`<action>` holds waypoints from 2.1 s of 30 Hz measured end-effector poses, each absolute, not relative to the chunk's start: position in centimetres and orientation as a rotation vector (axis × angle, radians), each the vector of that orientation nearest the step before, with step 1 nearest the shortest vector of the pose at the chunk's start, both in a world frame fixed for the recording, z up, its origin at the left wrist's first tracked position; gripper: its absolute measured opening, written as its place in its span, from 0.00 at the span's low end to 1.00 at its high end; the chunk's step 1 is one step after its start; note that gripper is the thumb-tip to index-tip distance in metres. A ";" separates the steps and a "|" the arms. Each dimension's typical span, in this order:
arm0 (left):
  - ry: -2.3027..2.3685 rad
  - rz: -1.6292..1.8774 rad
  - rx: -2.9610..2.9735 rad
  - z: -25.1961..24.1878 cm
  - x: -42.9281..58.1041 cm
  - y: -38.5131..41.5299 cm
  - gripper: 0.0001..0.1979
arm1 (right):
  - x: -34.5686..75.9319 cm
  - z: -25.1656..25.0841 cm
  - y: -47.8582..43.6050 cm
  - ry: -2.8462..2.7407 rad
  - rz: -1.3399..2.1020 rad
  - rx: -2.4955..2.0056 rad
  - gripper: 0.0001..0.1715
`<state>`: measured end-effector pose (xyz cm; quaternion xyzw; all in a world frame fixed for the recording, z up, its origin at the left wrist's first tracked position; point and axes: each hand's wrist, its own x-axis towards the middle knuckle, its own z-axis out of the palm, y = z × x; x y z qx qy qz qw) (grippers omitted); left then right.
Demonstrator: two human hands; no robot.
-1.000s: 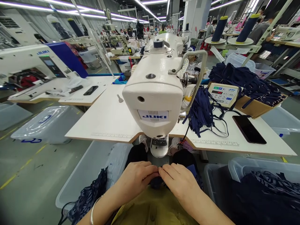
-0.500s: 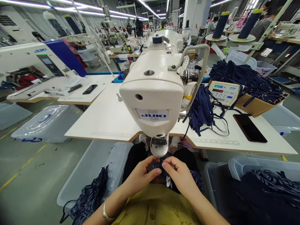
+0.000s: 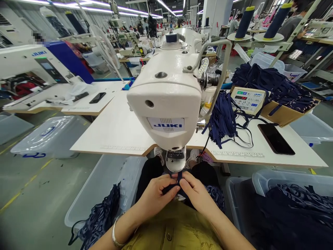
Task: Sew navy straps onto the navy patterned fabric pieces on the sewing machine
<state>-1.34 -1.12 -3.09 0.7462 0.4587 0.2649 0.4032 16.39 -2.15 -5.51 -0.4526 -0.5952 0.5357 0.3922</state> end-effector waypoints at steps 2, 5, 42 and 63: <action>1.173 0.620 1.885 -2.8 -1.2 -1.1 0.08 | 16.2 -5.8 -2.3 -1.376 1.336 -1.179 0.14; 1.199 0.602 1.836 -2.7 -1.1 -1.0 0.08 | 16.0 -6.2 -2.7 -1.278 1.236 -1.196 0.09; 1.260 0.807 2.423 -2.4 -0.7 -2.2 0.10 | 16.3 -5.8 -3.7 -1.324 0.967 -0.970 0.10; 1.074 0.954 2.925 -2.8 -1.7 0.9 0.19 | 15.3 -3.2 2.2 -1.166 1.156 -1.319 0.15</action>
